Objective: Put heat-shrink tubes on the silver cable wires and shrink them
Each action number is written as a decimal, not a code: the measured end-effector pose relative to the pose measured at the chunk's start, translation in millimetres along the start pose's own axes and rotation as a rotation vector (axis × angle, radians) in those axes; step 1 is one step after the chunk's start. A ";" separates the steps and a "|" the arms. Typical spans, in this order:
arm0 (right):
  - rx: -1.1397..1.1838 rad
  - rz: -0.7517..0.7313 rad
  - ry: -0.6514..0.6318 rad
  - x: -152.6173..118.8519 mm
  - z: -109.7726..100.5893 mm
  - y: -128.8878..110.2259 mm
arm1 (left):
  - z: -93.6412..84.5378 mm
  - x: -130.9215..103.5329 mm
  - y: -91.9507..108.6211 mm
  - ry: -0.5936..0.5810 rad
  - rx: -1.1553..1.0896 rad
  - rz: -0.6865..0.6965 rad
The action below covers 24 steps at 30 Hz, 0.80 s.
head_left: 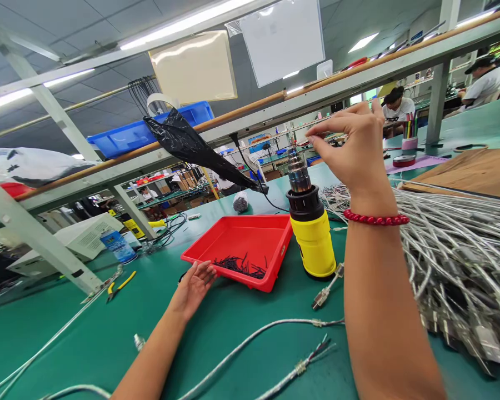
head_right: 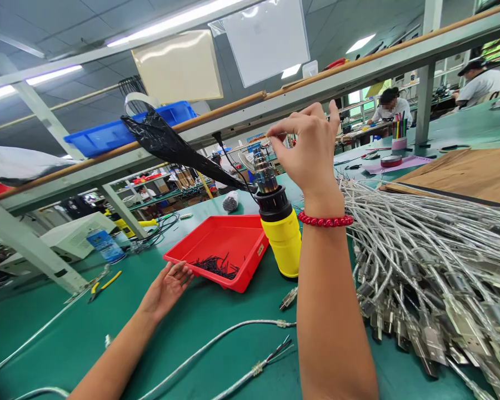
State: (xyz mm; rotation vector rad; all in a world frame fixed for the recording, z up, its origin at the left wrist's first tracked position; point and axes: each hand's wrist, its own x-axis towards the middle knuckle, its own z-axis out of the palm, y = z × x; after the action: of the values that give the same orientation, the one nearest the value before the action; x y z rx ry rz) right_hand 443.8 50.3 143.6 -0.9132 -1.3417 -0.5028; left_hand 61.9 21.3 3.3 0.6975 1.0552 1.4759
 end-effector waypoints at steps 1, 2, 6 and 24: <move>-0.008 -0.004 0.002 0.1 -1.5 -1.4 | 0.1 -0.2 0.0 0.002 0.001 0.001; -0.020 -0.007 0.001 0.3 -3.2 -2.7 | 0.2 -0.4 0.0 0.002 0.003 0.001; -0.077 0.007 -0.030 1.7 -9.8 -5.2 | 0.6 -1.6 -0.1 0.004 0.011 0.004; -0.082 0.133 -0.018 5.0 -31.1 -7.4 | 0.3 -0.8 0.5 0.033 0.014 0.009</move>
State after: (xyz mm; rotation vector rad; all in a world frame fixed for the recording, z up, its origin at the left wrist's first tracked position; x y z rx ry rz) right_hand 457.9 22.2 151.3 -1.0689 -1.2743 -0.4503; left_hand 62.0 20.6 4.0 0.6903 1.0896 1.4937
